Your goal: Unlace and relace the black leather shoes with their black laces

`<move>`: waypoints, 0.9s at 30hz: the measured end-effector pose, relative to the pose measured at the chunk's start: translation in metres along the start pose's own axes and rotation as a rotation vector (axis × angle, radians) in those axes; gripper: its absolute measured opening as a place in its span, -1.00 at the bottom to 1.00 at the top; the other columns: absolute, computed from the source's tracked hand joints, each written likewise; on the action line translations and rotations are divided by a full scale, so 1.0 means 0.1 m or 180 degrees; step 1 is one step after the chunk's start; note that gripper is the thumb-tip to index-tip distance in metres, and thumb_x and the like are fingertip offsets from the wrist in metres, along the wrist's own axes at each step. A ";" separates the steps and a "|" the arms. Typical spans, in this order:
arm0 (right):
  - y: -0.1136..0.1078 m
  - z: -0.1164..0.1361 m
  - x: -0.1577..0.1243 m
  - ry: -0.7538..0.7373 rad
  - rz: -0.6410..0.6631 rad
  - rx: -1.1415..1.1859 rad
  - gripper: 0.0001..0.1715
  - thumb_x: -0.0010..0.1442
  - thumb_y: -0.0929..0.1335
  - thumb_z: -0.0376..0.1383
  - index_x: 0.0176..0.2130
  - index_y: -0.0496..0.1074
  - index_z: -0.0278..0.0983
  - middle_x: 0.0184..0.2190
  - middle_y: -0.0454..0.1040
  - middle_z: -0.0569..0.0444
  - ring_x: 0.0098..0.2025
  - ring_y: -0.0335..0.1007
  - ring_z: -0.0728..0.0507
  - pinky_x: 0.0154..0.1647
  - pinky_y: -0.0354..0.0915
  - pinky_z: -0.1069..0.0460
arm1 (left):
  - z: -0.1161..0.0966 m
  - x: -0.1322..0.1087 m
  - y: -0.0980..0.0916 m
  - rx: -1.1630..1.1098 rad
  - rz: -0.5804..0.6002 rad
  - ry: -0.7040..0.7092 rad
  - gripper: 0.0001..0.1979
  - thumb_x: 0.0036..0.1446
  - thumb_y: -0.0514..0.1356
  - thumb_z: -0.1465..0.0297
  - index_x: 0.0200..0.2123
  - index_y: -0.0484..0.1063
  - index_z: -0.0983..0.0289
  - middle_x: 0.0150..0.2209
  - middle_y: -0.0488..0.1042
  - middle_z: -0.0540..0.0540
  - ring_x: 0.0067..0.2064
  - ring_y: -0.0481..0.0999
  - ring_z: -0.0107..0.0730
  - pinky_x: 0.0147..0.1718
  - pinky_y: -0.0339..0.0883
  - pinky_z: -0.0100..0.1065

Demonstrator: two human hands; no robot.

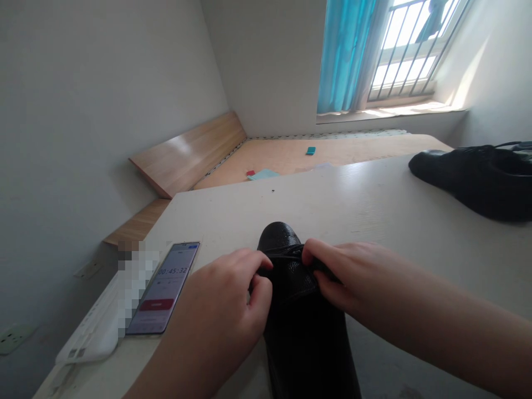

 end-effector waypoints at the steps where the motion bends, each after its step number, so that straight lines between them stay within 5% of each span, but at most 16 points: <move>1: 0.01 -0.01 0.00 0.0035 0.0050 -0.0091 -0.87 0.22 0.24 -0.42 -0.24 0.32 -0.23 -0.43 0.52 0.08 -0.40 0.48 -0.17 -0.49 0.00 0.01 | -0.01 0.00 0.01 0.0046 0.0014 0.0057 -0.71 0.16 -0.07 0.42 -0.34 0.46 0.16 -0.35 0.54 0.03 -0.29 0.52 -0.17 -0.36 0.19 -0.25; 9: -0.01 0.04 -0.04 -0.0334 -0.0340 -0.0224 -0.80 0.26 0.20 -0.53 -0.25 0.33 -0.29 -0.45 0.46 0.07 -0.50 0.39 -0.11 -0.52 0.10 0.01 | -0.03 0.01 0.01 -0.0093 0.0172 0.0143 -0.87 0.11 0.06 0.36 -0.41 0.39 0.20 -0.36 0.48 0.03 -0.28 0.45 -0.18 -0.33 0.19 -0.23; 15: -0.15 0.16 -0.10 -0.0785 -0.0888 -0.0186 -0.77 0.24 0.19 -0.53 -0.38 0.30 -0.31 -0.39 0.38 -0.02 -0.32 0.33 -0.18 -0.31 0.30 -0.07 | 0.02 0.00 0.05 -0.0664 0.0474 0.0169 -0.86 0.20 0.05 0.31 -0.34 0.38 0.18 -0.30 0.46 0.03 -0.25 0.43 -0.23 -0.26 0.25 -0.24; 19: -0.27 0.18 -0.15 -0.0834 -0.1076 0.0548 -0.77 0.25 0.19 -0.54 -0.34 0.28 -0.28 -0.29 0.38 0.01 -0.21 0.29 -0.15 -0.22 0.32 -0.09 | 0.03 -0.02 0.05 -0.0859 0.0460 0.0203 -0.83 0.26 0.03 0.32 -0.31 0.40 0.18 -0.25 0.42 0.05 -0.20 0.42 -0.23 -0.22 0.29 -0.23; 22: -0.38 0.17 -0.18 -0.0792 -0.0942 0.1404 -0.81 0.28 0.23 -0.48 -0.31 0.31 -0.23 -0.27 0.41 0.10 -0.19 0.31 -0.08 -0.20 0.33 -0.02 | -0.02 -0.03 -0.07 -0.1001 0.0107 0.0443 -0.84 0.27 0.09 0.32 -0.34 0.43 0.16 -0.23 0.38 0.05 -0.18 0.41 -0.26 -0.22 0.32 -0.27; 27: -0.60 0.22 -0.13 -0.0665 -0.0482 0.3031 -0.88 0.26 0.34 -0.27 -0.34 0.45 -0.18 -0.47 0.43 0.18 -0.44 0.34 0.00 -0.50 0.30 0.11 | 0.06 -0.12 -0.38 -0.1913 -0.1037 0.0539 -0.93 0.27 0.19 0.36 -0.30 0.44 0.08 -0.35 0.42 -0.07 -0.30 0.42 -0.45 -0.32 0.33 -0.46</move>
Point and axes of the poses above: each hand's wrist, its own x-axis towards the middle knuckle, its own y-axis out of the palm, z = x × y, the point moved 8 cm from there along x, towards the middle knuckle
